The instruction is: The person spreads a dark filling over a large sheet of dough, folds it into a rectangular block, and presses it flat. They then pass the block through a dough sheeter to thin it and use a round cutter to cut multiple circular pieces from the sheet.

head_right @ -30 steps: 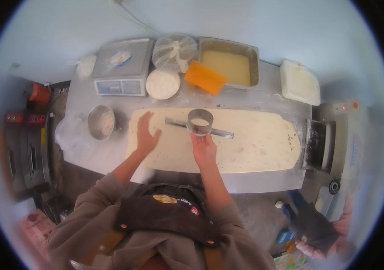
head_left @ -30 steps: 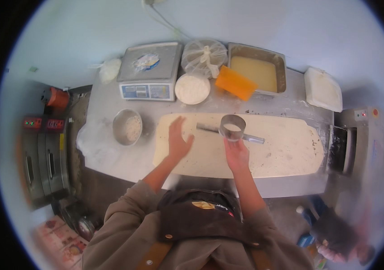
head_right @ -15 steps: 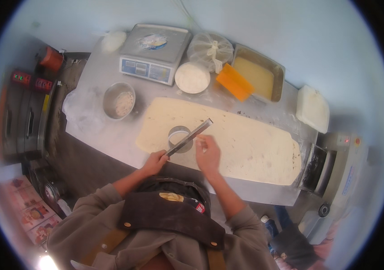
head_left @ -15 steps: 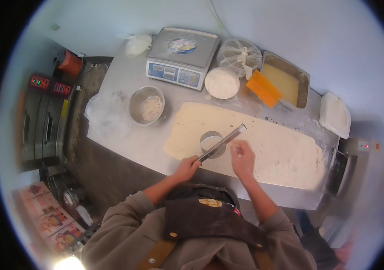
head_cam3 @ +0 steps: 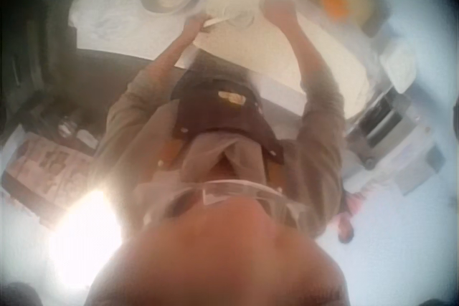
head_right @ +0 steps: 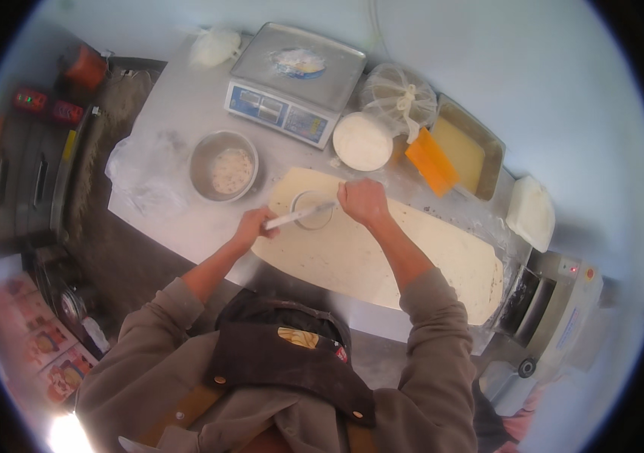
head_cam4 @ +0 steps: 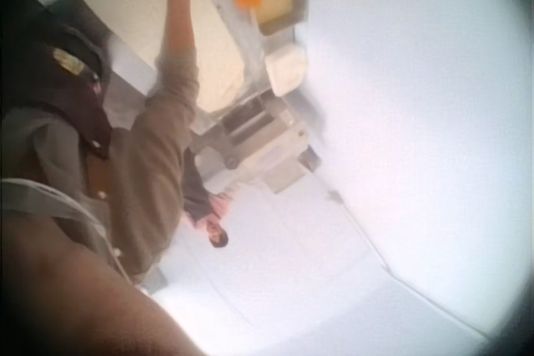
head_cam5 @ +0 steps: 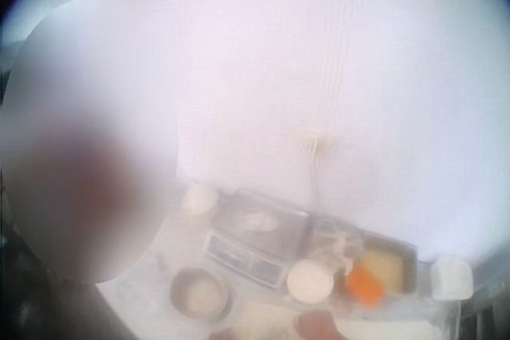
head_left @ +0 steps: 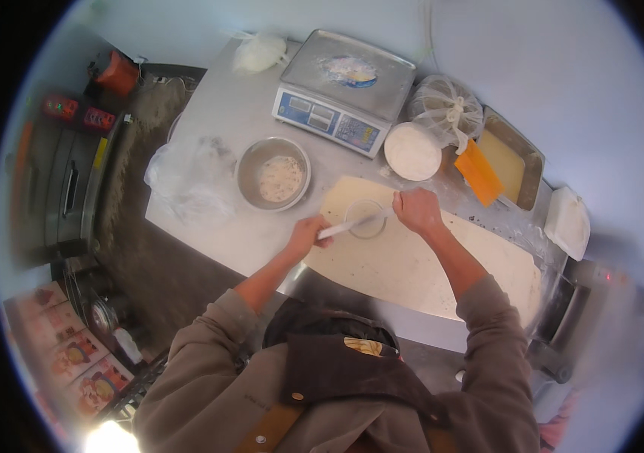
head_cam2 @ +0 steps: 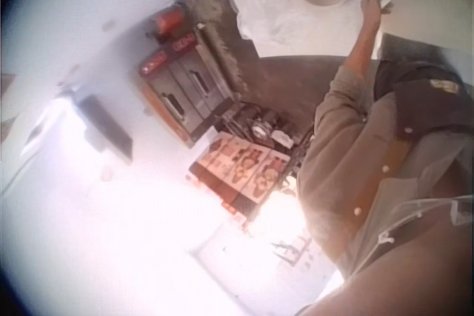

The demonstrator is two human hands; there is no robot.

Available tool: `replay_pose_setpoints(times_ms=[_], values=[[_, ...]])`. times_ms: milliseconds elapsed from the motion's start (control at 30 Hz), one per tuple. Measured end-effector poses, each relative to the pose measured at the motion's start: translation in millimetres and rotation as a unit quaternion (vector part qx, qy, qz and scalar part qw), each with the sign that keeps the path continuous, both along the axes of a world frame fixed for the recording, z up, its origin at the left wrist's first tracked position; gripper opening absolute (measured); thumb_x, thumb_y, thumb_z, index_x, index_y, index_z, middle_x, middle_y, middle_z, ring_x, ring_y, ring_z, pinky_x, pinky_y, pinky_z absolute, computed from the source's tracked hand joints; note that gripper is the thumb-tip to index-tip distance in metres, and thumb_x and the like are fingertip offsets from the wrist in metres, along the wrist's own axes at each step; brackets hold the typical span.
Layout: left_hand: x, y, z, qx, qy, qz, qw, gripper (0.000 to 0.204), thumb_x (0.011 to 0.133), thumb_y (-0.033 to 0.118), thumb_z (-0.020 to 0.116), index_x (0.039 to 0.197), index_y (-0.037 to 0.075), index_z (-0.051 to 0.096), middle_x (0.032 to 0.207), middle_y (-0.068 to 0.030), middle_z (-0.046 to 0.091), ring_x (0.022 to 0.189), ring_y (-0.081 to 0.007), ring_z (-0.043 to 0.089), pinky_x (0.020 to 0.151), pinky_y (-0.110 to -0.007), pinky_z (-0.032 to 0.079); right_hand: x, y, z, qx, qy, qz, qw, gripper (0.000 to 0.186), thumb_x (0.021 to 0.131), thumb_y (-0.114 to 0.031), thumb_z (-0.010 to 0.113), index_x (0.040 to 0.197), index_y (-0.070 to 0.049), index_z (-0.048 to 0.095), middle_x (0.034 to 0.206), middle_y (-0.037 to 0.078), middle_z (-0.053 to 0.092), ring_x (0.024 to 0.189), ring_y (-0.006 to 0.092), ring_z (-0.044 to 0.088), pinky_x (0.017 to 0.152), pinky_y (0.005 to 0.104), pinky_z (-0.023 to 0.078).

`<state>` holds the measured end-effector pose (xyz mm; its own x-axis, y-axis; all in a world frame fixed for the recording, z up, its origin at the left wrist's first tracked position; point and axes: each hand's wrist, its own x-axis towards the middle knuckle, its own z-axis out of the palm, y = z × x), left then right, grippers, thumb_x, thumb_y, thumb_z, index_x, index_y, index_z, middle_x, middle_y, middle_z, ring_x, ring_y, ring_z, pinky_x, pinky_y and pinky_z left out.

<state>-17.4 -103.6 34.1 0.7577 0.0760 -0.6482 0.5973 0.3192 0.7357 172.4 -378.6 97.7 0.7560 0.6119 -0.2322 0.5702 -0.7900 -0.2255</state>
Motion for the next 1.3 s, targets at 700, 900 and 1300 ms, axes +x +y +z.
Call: replay_pose_setpoints(times_ms=[700,900,1300], values=[[31,47,-22,0.066,-0.044,0.071,0.994,0.030,0.113,0.025,0.060,0.125,-0.001,0.071,0.109,-0.0092,0.075,0.089,-0.0162,0.075,0.076,-0.029,0.061,17,31,-58,0.061,-0.063,-0.089,0.992,0.040,0.104,-0.027,0.059,0.075,-0.004,0.073,0.077,0.019,0.072,0.078,0.0419,0.070,0.074,0.0558,0.057],[36,39,-17,0.106,-0.038,0.075,0.991,0.021,0.108,0.010,0.062,0.122,0.000,0.072,0.105,-0.0075,0.075,0.085,-0.0133,0.074,0.071,-0.026,0.060,16,34,-56,0.054,-0.036,-0.115,0.991,0.043,0.105,-0.030,0.057,0.078,-0.002,0.076,0.081,0.022,0.074,0.081,0.0433,0.071,0.077,0.0557,0.058],[42,44,-18,0.111,-0.040,0.074,0.990,0.020,0.106,0.005,0.059,0.120,-0.001,0.072,0.104,-0.0083,0.075,0.083,-0.0137,0.074,0.069,-0.027,0.060,10,34,-64,0.073,-0.035,-0.126,0.989,0.038,0.105,-0.027,0.059,0.079,-0.004,0.073,0.081,0.020,0.073,0.082,0.0422,0.071,0.076,0.0562,0.057]])
